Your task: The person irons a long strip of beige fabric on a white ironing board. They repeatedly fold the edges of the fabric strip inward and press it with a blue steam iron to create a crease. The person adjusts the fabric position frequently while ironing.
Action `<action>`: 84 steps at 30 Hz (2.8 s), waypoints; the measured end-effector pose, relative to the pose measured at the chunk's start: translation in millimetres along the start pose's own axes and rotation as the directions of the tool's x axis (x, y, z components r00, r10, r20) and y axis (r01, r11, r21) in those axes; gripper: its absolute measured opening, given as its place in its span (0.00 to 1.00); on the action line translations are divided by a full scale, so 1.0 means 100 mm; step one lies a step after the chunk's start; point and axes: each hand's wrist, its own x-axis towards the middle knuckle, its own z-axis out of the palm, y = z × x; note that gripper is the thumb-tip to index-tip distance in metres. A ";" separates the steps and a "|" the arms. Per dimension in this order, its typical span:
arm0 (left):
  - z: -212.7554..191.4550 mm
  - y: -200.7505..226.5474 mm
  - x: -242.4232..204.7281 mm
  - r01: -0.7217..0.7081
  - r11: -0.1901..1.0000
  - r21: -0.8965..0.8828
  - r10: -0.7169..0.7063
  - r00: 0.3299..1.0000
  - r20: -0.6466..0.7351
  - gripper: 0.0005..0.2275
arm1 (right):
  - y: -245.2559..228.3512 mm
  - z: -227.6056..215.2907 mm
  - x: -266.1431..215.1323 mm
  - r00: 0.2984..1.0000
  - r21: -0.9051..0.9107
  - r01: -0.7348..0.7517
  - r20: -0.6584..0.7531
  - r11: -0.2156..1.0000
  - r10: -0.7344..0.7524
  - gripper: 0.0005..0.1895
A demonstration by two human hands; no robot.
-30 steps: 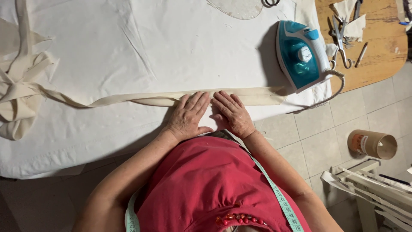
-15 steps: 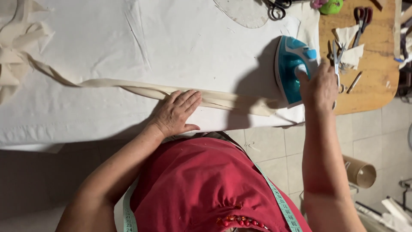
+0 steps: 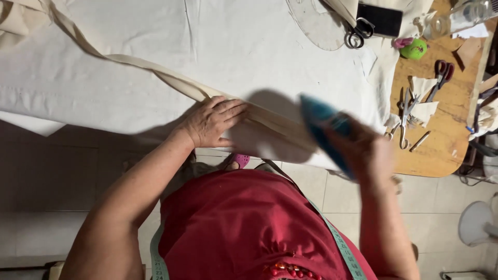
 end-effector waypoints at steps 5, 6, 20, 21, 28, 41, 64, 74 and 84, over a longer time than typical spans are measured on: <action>0.13 -0.02 -0.05 0.037 0.999 -0.020 -0.037 0.999 0.003 0.33 | -0.54 0.36 -0.24 0.986 0.070 0.154 0.059 0.986 -0.158 0.27; 0.17 -0.05 -0.05 0.031 0.999 -0.021 -0.031 0.999 -0.009 0.32 | -0.60 0.42 -0.24 0.983 0.083 0.155 0.086 0.984 -0.162 0.27; 0.18 -0.10 -0.07 -0.020 0.999 -0.032 0.021 0.999 0.037 0.34 | -0.09 0.42 -0.66 0.937 0.118 -0.343 0.118 0.932 0.330 0.28; 0.19 -0.10 -0.07 -0.017 0.999 -0.027 0.018 0.999 0.044 0.35 | -0.07 0.42 -0.70 0.922 0.121 -0.382 0.111 0.916 0.370 0.27; 0.19 -0.12 -0.08 -0.067 0.996 -0.059 0.068 0.998 0.018 0.33 | -0.60 0.24 -0.91 0.848 0.180 -0.526 0.035 0.832 0.529 0.26; 0.22 -0.28 -0.03 -0.155 0.988 -0.011 0.154 0.964 0.217 0.37 | -1.57 0.57 -0.66 0.761 0.332 -0.640 0.154 0.693 0.630 0.26; 0.22 -0.38 -0.13 -0.164 0.986 -0.021 0.165 0.968 0.187 0.23 | -1.83 0.54 -0.62 0.748 0.357 -0.657 0.197 0.664 0.634 0.26; -0.05 -0.64 -0.23 -0.188 0.981 -0.052 0.195 0.945 0.261 0.31 | -1.93 0.44 -0.61 0.743 0.406 -0.659 0.223 0.633 0.631 0.27; -0.14 -0.69 -0.29 -0.165 0.985 -0.045 0.171 0.945 0.280 0.30 | -2.05 0.43 -0.74 0.744 0.468 -0.655 0.268 0.593 0.612 0.27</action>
